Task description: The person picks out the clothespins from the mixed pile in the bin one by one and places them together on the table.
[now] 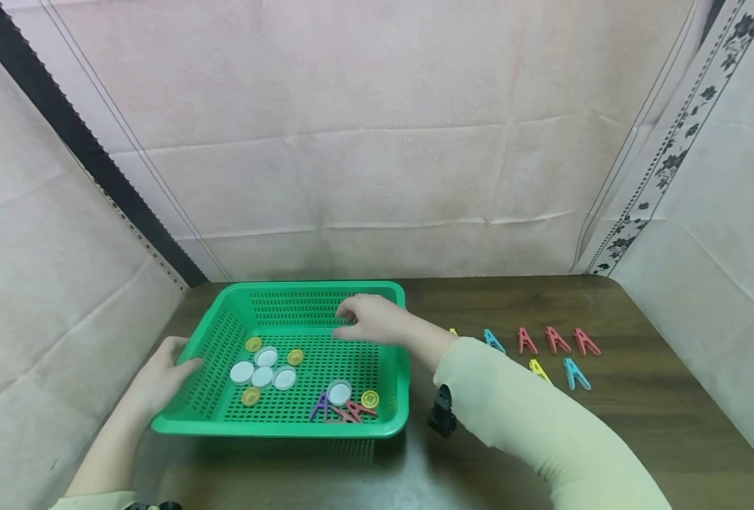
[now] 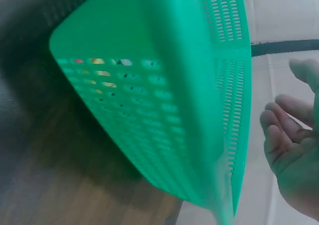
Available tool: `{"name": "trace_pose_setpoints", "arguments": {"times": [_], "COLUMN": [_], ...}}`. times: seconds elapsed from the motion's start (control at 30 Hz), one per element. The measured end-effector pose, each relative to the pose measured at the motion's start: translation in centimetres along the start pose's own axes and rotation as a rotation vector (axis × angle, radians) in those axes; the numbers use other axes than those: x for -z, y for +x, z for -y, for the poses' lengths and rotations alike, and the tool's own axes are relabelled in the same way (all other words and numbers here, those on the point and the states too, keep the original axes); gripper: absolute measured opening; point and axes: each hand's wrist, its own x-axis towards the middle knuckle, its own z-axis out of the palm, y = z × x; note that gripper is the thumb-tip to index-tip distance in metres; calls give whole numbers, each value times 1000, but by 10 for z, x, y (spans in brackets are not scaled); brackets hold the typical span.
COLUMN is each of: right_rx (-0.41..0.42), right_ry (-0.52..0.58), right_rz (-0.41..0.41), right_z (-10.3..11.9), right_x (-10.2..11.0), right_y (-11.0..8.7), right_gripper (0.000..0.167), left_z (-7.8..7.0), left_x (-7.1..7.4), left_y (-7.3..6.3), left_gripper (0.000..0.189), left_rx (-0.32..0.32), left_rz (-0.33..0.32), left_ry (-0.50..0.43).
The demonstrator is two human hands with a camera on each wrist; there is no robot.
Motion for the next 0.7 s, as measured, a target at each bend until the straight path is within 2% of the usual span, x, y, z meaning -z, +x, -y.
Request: {"name": "trace_pose_setpoints", "arguments": {"times": [0.27, 0.43, 0.7], "right_rx": [-3, -22, 26], "right_ry": [-27, -82, -103], "right_rz": [181, 308, 459], "right_z": [15, 21, 24], "right_x": [-1, -1, -14], "right_y": [19, 29, 43], "right_gripper": [40, 41, 42], "left_z": [-1, -3, -3], "left_x": [1, 1, 0], "left_y": [1, 0, -1], "left_gripper": [53, 53, 53], "left_rx": [-7, -6, 2], "left_rz": [-4, -3, -4], "left_ry": [13, 19, 10]}}
